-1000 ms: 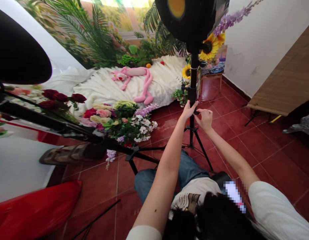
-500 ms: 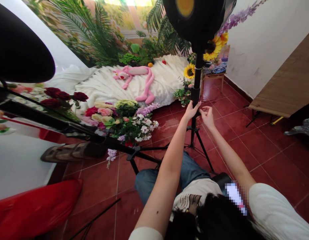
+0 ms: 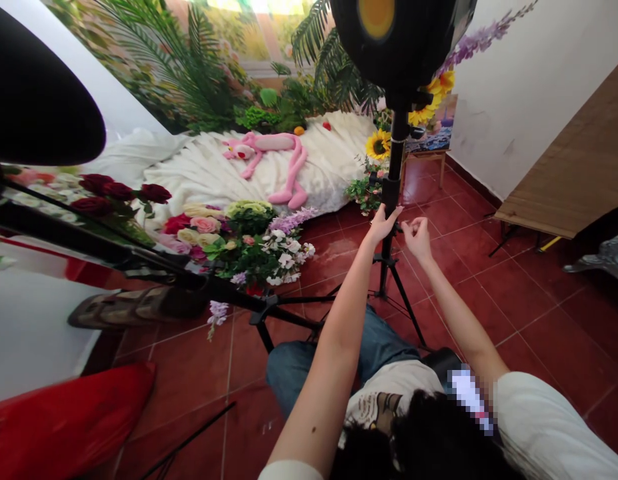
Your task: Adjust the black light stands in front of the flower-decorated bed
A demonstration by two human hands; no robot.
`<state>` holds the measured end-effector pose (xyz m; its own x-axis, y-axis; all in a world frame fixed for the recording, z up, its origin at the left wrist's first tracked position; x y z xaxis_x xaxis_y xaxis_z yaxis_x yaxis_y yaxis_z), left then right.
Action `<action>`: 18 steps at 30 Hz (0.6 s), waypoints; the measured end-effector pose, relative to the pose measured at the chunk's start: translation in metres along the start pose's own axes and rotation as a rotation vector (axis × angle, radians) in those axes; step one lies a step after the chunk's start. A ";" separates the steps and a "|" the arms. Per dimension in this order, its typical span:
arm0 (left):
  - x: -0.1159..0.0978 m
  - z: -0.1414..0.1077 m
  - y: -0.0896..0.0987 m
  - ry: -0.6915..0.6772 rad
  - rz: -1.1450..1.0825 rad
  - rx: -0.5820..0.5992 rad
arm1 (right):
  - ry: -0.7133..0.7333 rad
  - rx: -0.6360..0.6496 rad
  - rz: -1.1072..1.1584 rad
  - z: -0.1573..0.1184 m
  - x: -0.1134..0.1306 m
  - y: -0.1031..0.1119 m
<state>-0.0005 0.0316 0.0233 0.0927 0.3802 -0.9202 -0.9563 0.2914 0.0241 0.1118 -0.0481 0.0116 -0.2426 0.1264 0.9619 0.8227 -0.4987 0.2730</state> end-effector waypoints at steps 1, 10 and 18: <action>0.001 0.001 0.000 -0.004 -0.013 0.000 | 0.090 0.009 -0.123 -0.001 0.007 0.003; 0.012 0.008 0.000 -0.028 -0.106 0.032 | 0.160 0.172 -0.842 0.012 0.036 -0.015; 0.016 0.007 -0.001 -0.048 -0.049 0.021 | 0.098 0.406 -0.162 0.035 -0.001 -0.030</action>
<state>0.0033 0.0432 0.0112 0.1528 0.4068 -0.9006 -0.9442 0.3292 -0.0115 0.1056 -0.0032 0.0031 -0.4167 0.0832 0.9052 0.9003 -0.0997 0.4236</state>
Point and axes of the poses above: each hand's wrist, its own z-axis towards the middle knuckle, its own y-axis out of the back of the hand, x = y × z, the point moved 5 cm from there along z, towards the middle knuckle, and after that the axes turned 14 degrees about -y, right-handed, at the moved point
